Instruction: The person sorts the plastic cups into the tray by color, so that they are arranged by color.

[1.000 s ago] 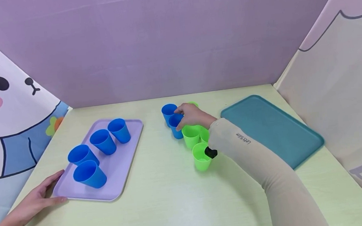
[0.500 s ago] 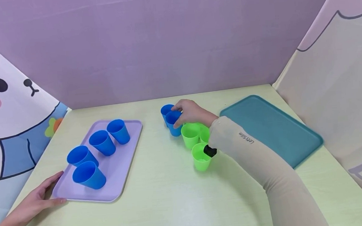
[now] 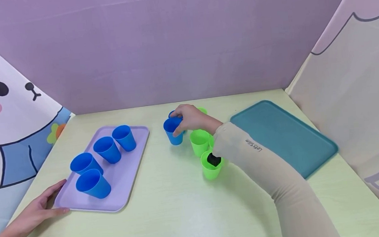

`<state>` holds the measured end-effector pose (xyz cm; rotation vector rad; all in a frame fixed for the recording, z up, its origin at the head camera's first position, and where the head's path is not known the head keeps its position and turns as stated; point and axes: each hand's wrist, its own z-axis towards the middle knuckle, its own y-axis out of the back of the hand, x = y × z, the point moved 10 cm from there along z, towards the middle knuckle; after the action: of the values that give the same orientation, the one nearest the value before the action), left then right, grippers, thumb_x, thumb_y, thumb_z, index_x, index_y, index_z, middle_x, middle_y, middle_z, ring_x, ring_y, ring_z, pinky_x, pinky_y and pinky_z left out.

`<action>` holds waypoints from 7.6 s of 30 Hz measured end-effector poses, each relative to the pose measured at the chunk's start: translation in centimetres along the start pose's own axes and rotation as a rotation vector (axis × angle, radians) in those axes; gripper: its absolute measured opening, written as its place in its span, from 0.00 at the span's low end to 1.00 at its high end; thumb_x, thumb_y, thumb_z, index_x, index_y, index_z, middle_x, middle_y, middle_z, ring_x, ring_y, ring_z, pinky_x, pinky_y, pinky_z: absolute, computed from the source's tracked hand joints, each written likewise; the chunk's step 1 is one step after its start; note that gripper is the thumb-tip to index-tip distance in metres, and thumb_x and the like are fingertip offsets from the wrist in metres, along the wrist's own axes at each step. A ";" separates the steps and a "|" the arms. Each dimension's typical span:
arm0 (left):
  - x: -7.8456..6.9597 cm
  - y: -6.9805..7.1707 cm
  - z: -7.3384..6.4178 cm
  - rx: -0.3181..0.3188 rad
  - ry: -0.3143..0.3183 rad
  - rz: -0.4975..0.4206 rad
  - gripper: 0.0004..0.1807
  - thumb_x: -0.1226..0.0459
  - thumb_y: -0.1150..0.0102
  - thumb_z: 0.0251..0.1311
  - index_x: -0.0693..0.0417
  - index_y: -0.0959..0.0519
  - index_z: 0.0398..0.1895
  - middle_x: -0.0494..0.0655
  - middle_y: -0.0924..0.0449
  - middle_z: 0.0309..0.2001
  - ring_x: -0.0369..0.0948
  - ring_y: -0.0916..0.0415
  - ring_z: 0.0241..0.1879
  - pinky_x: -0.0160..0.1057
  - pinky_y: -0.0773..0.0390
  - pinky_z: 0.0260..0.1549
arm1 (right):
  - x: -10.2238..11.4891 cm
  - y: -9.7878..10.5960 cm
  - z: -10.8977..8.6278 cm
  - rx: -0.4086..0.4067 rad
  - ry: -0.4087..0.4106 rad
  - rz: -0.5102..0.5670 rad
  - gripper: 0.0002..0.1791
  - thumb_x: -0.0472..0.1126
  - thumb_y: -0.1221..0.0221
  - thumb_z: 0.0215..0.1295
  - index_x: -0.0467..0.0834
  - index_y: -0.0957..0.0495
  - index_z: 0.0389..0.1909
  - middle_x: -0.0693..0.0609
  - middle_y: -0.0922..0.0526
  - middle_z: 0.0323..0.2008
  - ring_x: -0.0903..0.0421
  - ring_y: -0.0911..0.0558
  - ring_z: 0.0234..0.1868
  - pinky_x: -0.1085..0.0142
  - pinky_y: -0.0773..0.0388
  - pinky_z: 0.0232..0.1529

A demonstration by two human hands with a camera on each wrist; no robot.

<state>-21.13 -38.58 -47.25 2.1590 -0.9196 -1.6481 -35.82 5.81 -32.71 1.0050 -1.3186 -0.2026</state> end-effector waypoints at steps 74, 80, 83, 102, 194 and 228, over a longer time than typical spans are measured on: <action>-0.1 0.1 0.0 0.004 -0.010 0.011 0.55 0.62 0.32 0.60 0.65 0.61 0.78 0.76 0.62 0.74 0.75 0.63 0.70 0.77 0.49 0.59 | 9.9 -15.6 4.6 0.159 0.153 0.093 0.36 0.43 0.19 0.43 0.43 0.19 0.57 0.57 0.19 0.48 0.62 0.25 0.47 0.77 0.24 0.43; -0.1 0.1 -0.1 0.013 0.006 -0.008 0.55 0.62 0.32 0.61 0.65 0.62 0.78 0.76 0.63 0.74 0.75 0.64 0.70 0.78 0.50 0.59 | 10.5 -16.1 4.7 0.168 0.169 0.088 0.37 0.45 0.19 0.42 0.43 0.19 0.57 0.58 0.19 0.48 0.62 0.25 0.46 0.78 0.24 0.43; -0.2 0.1 -0.1 0.010 -0.002 -0.012 0.55 0.62 0.32 0.60 0.65 0.62 0.78 0.76 0.63 0.74 0.75 0.64 0.70 0.78 0.50 0.59 | 10.7 -16.4 4.7 0.173 0.174 0.090 0.37 0.45 0.19 0.42 0.43 0.19 0.57 0.58 0.19 0.49 0.63 0.25 0.47 0.78 0.25 0.43; 0.1 0.1 -0.1 0.007 0.003 -0.007 0.55 0.62 0.32 0.61 0.65 0.62 0.78 0.76 0.63 0.74 0.75 0.64 0.70 0.78 0.50 0.58 | 11.4 -17.2 4.4 0.178 0.175 0.118 0.38 0.44 0.20 0.43 0.42 0.20 0.58 0.55 0.21 0.51 0.62 0.26 0.49 0.78 0.25 0.43; 0.2 0.1 -0.1 0.003 0.018 0.011 0.56 0.60 0.31 0.60 0.63 0.62 0.79 0.74 0.63 0.75 0.74 0.63 0.70 0.78 0.48 0.58 | -4.8 -0.6 5.8 -0.065 -0.183 0.063 0.48 0.34 0.26 0.52 0.41 0.38 0.73 0.43 0.35 0.71 0.45 0.36 0.71 0.53 0.34 0.69; 0.1 0.1 0.1 0.003 -0.003 0.003 0.56 0.62 0.31 0.60 0.65 0.61 0.78 0.75 0.62 0.75 0.75 0.62 0.70 0.76 0.48 0.59 | -3.4 -0.8 5.5 -0.020 -0.132 -0.009 0.38 0.38 0.23 0.49 0.38 0.26 0.64 0.43 0.24 0.60 0.47 0.27 0.61 0.57 0.27 0.62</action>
<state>-21.25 -38.71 -47.30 2.1564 -0.9260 -1.6500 -41.31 4.80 -36.16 0.9943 -1.4293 -0.2923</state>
